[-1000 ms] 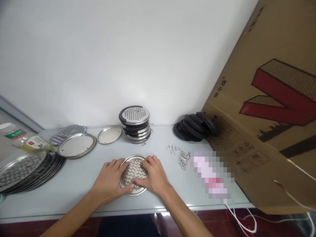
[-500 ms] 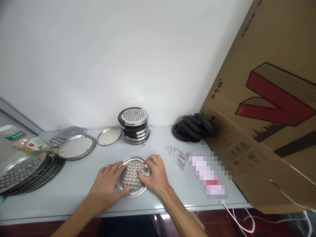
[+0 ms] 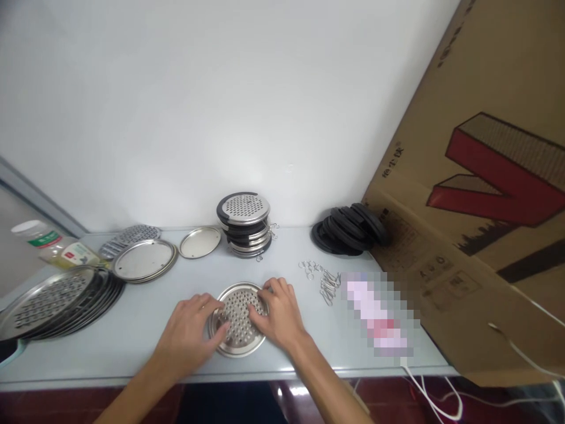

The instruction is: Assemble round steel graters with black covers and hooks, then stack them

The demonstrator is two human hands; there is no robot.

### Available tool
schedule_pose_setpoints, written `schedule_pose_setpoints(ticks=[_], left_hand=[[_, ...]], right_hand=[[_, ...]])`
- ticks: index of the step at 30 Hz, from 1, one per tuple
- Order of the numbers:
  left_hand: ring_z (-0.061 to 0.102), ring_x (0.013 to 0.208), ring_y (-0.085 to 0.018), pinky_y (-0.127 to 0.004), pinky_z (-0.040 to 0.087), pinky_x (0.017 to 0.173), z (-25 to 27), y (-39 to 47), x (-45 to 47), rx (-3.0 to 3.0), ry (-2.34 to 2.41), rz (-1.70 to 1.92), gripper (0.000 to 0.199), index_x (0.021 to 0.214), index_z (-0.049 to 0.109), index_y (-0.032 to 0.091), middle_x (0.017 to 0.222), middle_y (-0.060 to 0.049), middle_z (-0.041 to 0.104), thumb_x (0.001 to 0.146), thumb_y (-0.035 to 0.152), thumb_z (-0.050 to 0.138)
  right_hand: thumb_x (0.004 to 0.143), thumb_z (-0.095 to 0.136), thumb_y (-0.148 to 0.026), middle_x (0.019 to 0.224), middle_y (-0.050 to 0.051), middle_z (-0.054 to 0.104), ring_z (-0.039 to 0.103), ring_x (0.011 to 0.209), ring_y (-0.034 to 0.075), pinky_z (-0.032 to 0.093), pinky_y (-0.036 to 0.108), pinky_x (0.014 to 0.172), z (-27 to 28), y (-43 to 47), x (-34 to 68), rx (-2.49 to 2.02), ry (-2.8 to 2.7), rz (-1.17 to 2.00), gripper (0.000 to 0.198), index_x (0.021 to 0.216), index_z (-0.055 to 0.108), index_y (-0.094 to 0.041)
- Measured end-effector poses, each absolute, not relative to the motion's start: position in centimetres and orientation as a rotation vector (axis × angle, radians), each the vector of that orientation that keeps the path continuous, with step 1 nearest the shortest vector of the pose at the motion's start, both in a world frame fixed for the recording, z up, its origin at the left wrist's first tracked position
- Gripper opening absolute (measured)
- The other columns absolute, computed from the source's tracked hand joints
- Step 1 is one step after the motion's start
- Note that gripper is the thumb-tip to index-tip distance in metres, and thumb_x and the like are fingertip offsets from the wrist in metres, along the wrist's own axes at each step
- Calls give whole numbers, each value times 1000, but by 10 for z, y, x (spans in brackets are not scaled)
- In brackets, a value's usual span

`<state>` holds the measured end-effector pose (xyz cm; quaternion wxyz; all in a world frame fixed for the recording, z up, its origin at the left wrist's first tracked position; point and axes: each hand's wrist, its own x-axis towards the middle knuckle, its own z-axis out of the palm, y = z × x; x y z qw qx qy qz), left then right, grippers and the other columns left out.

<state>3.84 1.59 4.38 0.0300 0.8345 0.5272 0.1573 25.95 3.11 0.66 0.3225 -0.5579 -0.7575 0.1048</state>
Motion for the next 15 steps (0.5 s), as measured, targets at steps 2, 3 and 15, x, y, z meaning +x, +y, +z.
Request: schedule_pose_setpoints(ticks=[2, 3, 15], left_hand=[[58, 96, -24, -41, 42, 83, 46, 30, 44, 2547, 1554, 470, 20, 107, 64, 24, 103, -5, 64, 92, 29, 50], [57, 98, -23, -41, 42, 84, 46, 38, 47, 2545, 1514, 464, 22, 110, 63, 26, 106, -4, 64, 93, 27, 49], [54, 108, -24, -43, 43, 91, 38, 67, 74, 2579, 1304, 437, 26, 113, 64, 27, 117, -5, 59, 94, 24, 47]], right_hand=[[86, 67, -30, 98, 7, 60, 51, 95, 25, 41, 41, 82, 8, 30, 259, -1461, -2008, 265, 12, 91, 72, -21], [85, 67, -30, 98, 6, 59, 51, 95, 25, 41, 41, 82, 9, 29, 259, -1456, -2020, 261, 11, 90, 73, -21], [78, 72, -35, 100, 7, 59, 51, 97, 27, 42, 41, 81, 11, 30, 256, -1462, -2068, 246, 18, 89, 72, -22]])
